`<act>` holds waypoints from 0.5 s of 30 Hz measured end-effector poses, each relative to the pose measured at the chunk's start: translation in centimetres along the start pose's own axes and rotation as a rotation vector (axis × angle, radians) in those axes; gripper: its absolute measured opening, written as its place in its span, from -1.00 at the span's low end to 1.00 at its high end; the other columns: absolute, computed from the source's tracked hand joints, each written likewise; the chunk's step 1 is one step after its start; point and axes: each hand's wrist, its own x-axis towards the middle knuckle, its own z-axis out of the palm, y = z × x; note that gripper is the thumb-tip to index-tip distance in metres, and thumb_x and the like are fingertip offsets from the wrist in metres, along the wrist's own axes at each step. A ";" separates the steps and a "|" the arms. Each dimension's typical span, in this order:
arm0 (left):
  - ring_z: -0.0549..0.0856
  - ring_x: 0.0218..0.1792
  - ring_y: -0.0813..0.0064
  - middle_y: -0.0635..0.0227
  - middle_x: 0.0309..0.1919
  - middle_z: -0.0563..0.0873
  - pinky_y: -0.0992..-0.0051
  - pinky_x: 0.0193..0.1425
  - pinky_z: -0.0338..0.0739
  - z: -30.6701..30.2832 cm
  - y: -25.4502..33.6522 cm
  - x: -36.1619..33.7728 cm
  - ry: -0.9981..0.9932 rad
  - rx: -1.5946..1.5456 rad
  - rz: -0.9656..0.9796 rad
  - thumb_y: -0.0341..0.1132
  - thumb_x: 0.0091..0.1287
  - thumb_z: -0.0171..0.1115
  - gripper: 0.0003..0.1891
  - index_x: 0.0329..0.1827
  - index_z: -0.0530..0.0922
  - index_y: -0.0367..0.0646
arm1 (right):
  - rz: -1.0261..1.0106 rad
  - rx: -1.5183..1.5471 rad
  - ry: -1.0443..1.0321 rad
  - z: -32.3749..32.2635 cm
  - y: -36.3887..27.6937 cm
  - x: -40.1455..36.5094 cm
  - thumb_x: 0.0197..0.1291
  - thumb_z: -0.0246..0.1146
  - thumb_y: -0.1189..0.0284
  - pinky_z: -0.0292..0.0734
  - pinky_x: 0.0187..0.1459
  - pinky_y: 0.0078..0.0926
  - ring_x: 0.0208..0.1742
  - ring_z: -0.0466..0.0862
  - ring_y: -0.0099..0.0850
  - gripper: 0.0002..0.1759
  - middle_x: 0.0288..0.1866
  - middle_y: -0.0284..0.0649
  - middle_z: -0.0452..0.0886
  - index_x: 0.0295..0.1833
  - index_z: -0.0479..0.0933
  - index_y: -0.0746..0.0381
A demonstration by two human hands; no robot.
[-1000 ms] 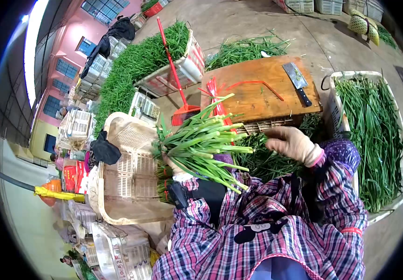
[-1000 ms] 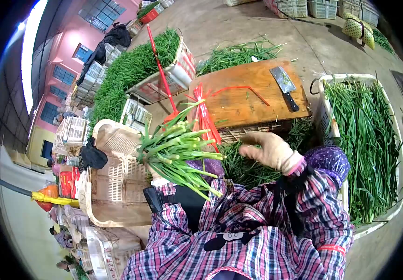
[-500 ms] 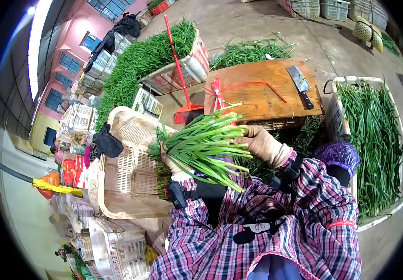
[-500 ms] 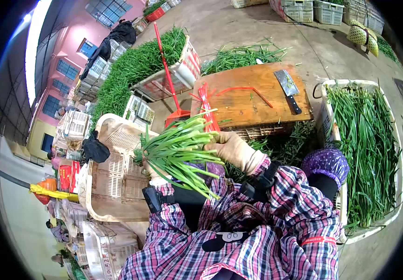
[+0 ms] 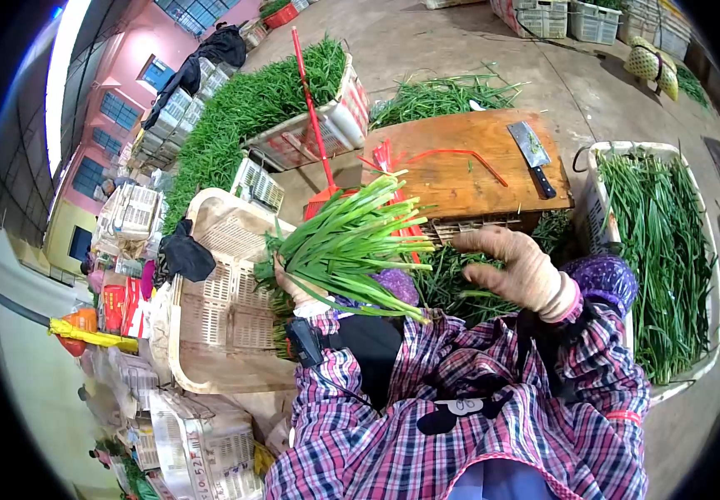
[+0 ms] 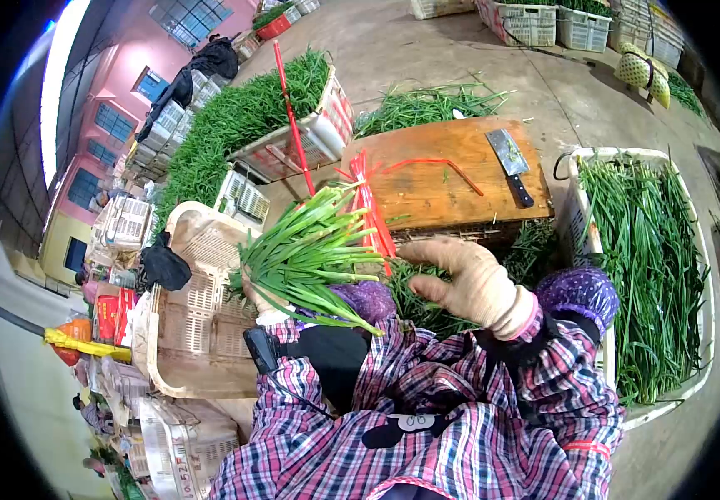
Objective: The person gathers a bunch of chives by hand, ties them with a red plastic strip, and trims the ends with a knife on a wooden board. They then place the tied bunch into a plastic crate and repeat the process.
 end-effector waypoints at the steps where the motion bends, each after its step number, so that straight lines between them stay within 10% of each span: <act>1: 0.60 -0.03 0.13 0.15 0.02 0.60 0.13 0.10 0.48 1.4 0.1 -0.6 -0.019 -0.038 -0.029 0.03 0.42 -0.17 -0.52 0.06 0.50 -0.17 | -0.001 0.002 -0.001 0.6 -0.3 0.7 0.05 0.34 0.38 0.51 0.03 -0.28 0.01 0.62 -0.16 -0.56 -0.03 -0.07 0.62 0.11 0.53 0.15; 6: 0.63 -0.10 0.16 0.22 -0.06 0.66 0.15 0.05 0.51 2.3 0.0 -0.8 -0.110 0.007 -0.023 0.02 0.44 -0.18 -0.55 -0.03 0.55 -0.12 | 0.360 0.772 0.053 3.7 0.7 2.9 0.19 0.32 0.37 0.51 0.00 -0.51 -0.08 0.58 -0.54 -0.56 -0.10 -0.31 0.63 0.14 0.48 0.34; 15: 0.61 -0.08 0.19 0.21 -0.11 0.67 0.15 0.08 0.48 1.9 0.2 -1.6 -0.052 -0.054 -0.034 0.04 0.41 -0.10 -0.55 -0.03 0.56 -0.14 | 0.304 0.862 0.058 4.8 1.8 3.9 0.24 0.20 0.02 0.37 0.14 -0.46 0.04 0.52 -0.47 -0.39 0.02 -0.25 0.59 0.15 0.46 0.34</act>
